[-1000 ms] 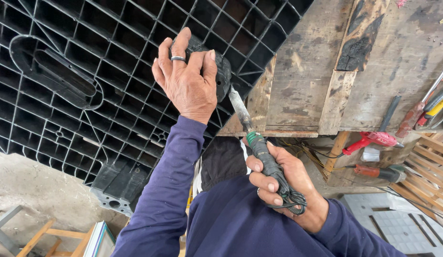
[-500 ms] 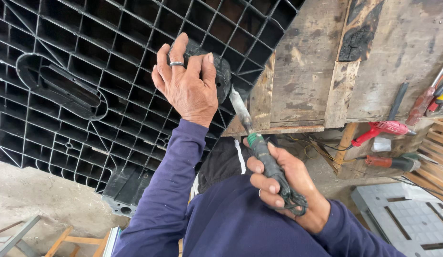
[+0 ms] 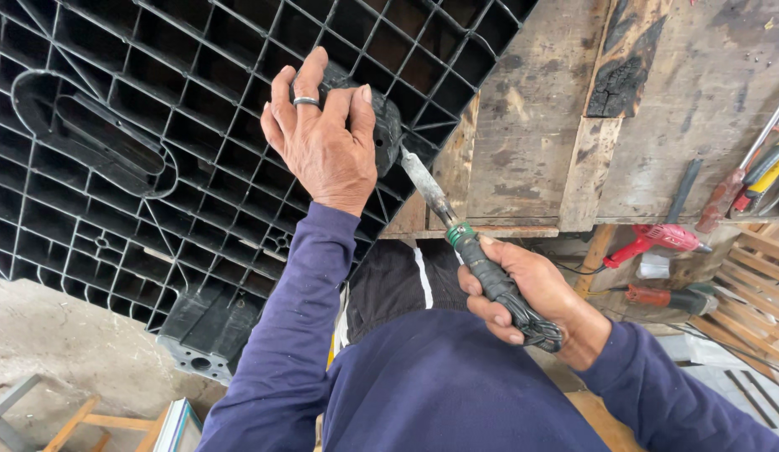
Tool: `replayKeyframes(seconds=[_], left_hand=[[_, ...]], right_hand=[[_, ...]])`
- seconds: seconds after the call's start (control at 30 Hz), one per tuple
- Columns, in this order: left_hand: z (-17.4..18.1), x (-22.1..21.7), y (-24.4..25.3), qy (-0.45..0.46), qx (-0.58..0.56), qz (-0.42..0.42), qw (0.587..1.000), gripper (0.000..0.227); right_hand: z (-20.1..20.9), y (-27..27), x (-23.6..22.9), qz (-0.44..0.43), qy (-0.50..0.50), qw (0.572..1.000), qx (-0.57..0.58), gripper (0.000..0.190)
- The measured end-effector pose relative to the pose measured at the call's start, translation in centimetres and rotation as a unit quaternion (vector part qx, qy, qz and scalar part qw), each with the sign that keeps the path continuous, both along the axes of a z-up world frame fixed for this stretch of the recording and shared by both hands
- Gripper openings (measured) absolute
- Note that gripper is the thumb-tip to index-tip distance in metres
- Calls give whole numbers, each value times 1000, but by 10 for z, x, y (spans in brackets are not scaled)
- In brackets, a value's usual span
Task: The person uses a soldering iron to melt and smooth edges on black plastic parts placed on a grid tray. They also use pliers to trim small protrusions and reposition the parts on the tray.
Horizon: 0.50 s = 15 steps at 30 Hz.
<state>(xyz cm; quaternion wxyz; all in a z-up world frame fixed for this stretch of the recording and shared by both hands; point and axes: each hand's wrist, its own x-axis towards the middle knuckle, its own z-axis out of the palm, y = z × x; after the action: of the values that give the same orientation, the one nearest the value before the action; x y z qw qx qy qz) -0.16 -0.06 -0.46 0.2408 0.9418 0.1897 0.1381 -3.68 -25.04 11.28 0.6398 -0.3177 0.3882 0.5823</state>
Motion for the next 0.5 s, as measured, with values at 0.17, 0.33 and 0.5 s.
replayKeyframes(seconds=[0.17,0.33,0.5], left_hand=[[0,0,-2,-2,1,8,1000,24],[2,-1,-2,1,-10,14,1000,25],[2,0,-2,3,-7,9,1000,24]], right_hand=[[3,6,0,18,7,999,-42,41],[5,10,-2,-10,25,1000,9,44],[10,12,0,-112,80,990,14,26]])
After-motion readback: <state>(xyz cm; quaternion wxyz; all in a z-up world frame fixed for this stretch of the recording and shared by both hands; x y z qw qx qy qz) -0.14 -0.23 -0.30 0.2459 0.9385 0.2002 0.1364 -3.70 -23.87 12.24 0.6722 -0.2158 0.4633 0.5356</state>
